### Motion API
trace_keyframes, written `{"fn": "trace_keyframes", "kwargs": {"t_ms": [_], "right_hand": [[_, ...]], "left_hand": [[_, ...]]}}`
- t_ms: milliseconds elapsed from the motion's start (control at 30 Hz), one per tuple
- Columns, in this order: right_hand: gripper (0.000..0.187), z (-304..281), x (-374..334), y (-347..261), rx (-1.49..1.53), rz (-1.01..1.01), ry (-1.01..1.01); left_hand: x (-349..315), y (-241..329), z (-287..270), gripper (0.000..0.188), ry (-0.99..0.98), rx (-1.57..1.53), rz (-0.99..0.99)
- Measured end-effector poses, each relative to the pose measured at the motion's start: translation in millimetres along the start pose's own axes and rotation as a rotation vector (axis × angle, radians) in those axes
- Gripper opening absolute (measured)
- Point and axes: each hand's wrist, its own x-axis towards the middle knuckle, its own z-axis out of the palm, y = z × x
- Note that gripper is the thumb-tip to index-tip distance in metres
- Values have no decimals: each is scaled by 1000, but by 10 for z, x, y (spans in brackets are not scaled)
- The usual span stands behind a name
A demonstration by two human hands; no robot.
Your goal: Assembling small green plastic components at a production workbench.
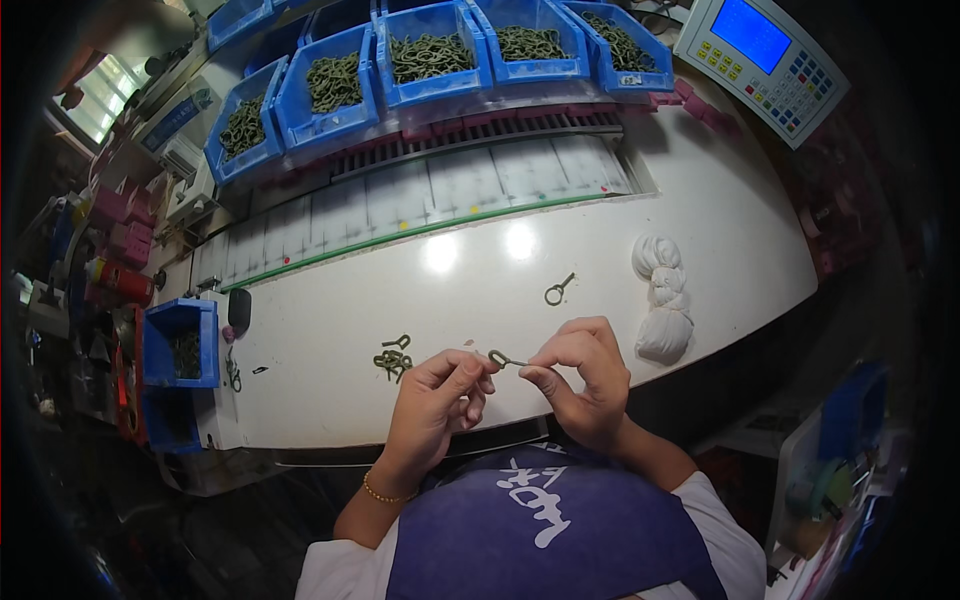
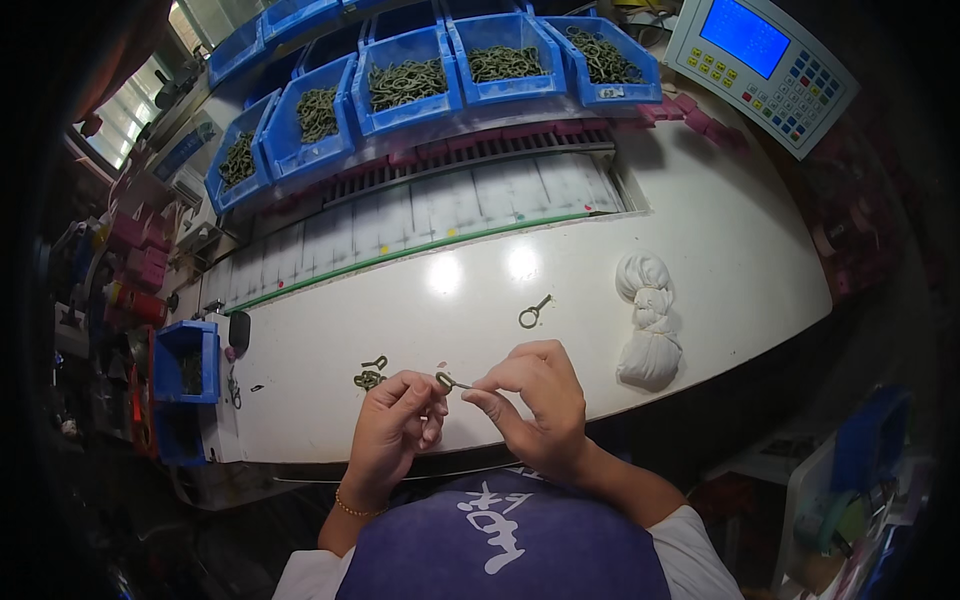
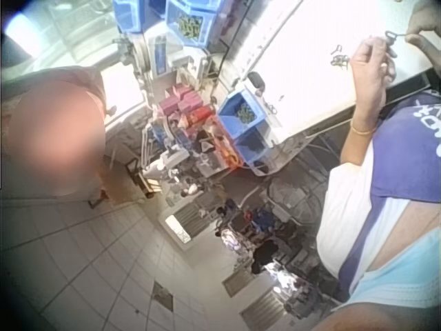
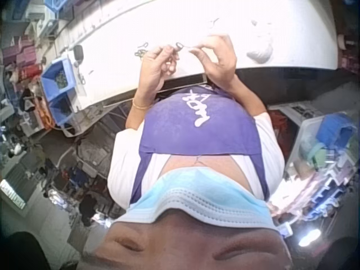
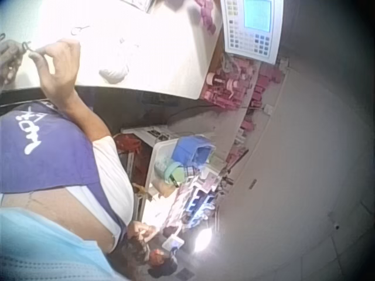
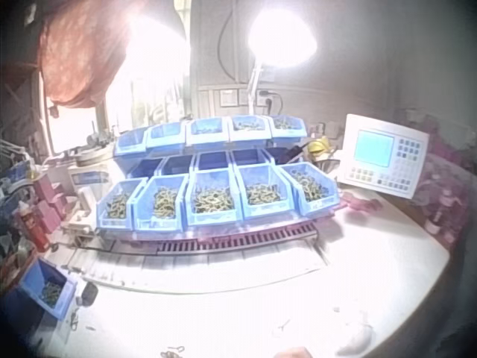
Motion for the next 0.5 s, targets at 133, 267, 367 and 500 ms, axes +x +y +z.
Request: {"fn": "trace_keyframes", "kwargs": {"t_ms": [133,267,367,500], "right_hand": [[13,-28,-24,37,51,48,3],[12,12,-36,22,84,79,-6],[12,146,-28,-50,98,90,-4],[12,514,-41,-91,35,125,-71]], "left_hand": [[22,-13,41,20,-5,2,0],[-9,12,21,20,5,1,9],[-99,56,-114,19,19,28,13],[-291,178,-610,21,301,425,347]]}}
